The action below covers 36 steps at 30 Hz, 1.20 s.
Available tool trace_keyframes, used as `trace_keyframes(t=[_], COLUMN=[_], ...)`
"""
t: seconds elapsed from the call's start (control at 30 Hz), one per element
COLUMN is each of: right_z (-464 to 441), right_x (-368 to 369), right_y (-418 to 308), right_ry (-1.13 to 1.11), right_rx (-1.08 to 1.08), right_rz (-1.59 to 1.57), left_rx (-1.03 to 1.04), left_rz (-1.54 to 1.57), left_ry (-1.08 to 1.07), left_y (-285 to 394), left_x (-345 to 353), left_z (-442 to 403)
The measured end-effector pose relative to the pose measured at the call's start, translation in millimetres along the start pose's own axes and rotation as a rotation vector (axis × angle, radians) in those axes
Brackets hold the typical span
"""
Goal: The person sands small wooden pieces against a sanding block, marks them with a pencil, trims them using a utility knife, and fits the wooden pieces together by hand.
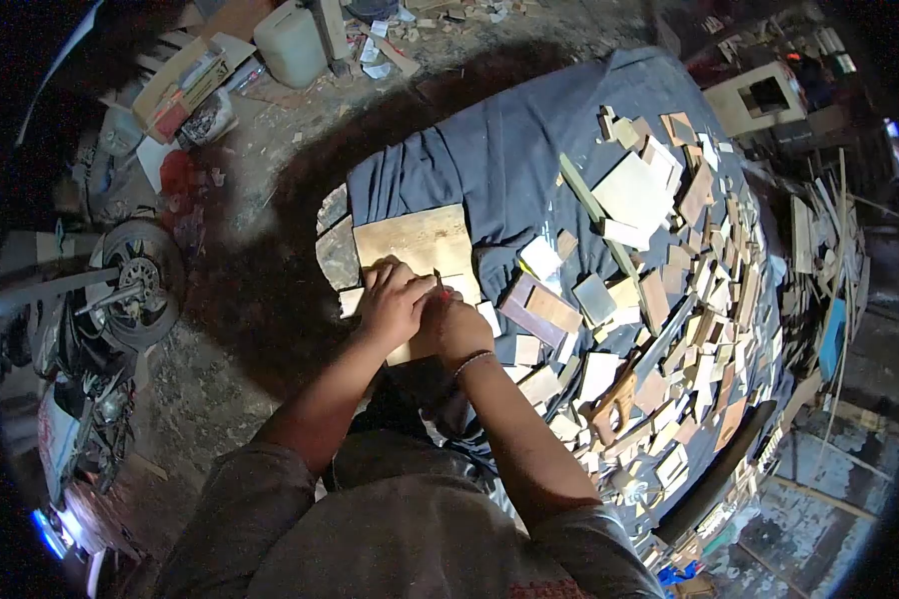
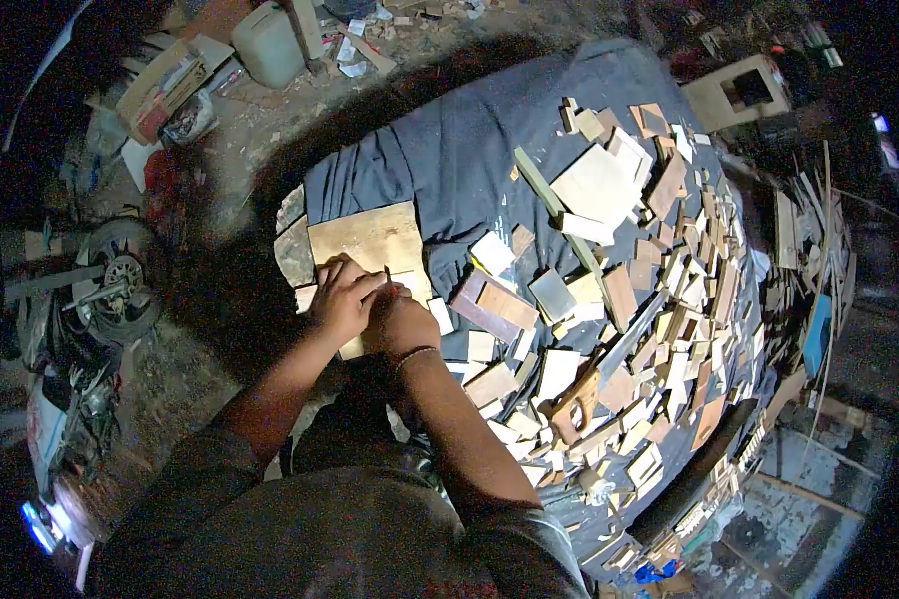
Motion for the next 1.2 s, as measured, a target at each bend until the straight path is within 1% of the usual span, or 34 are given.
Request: trace_keyframes(t=[0.03,0.1,0.23,0.37,0.43,0.47,0.57,0.63,0.73,0.83,0.97,1.03,1.2], right_z=[1,2,5,4,0,0,0,1,4,8,11,17,16], right_x=[0,3,2,4,18,22,30,32,37,34,36,23,42], right_y=[1,1,4,4,17,18,23,24,26,24,26,14,25], right_ry=[0.005,-0.009,0.030,0.012,-0.088,-0.090,-0.071,0.039,0.096,0.110,0.104,0.087,0.096], right_rx=[0.009,0.032,0.049,0.049,0.158,0.156,0.162,0.130,0.131,0.114,0.147,0.097,0.141], right_rz=[-0.009,-0.006,-0.003,0.017,-0.039,-0.042,-0.006,-0.022,-0.044,-0.058,-0.075,-0.052,-0.056], left_rx=[0.010,0.022,0.032,0.000,0.007,0.000,-0.005,-0.002,-0.012,-0.012,-0.015,-0.015,-0.026], left_rz=[0.000,-0.030,-0.026,-0.040,-0.059,-0.048,-0.038,-0.044,-0.057,-0.049,-0.038,-0.045,-0.020], left_ry=[-0.009,0.062,0.072,0.045,0.044,0.036,0.031,0.034,0.010,0.015,-0.006,-0.005,-0.034], left_y=[0,0,-1,-2,-1,-2,-4,-3,-1,-2,-2,-2,-3], left_x=[3,1,2,3,2,2,5,4,3,2,5,3,4], left_z=[0,0,1,2,2,3,3,3,3,1,3,3,1])
Point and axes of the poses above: each hand's wrist, its own z-axis away from the middle knuckle, its own x-axis out of the palm, y = z × x, the point moved 7 cm from there along -z, towards the middle knuckle
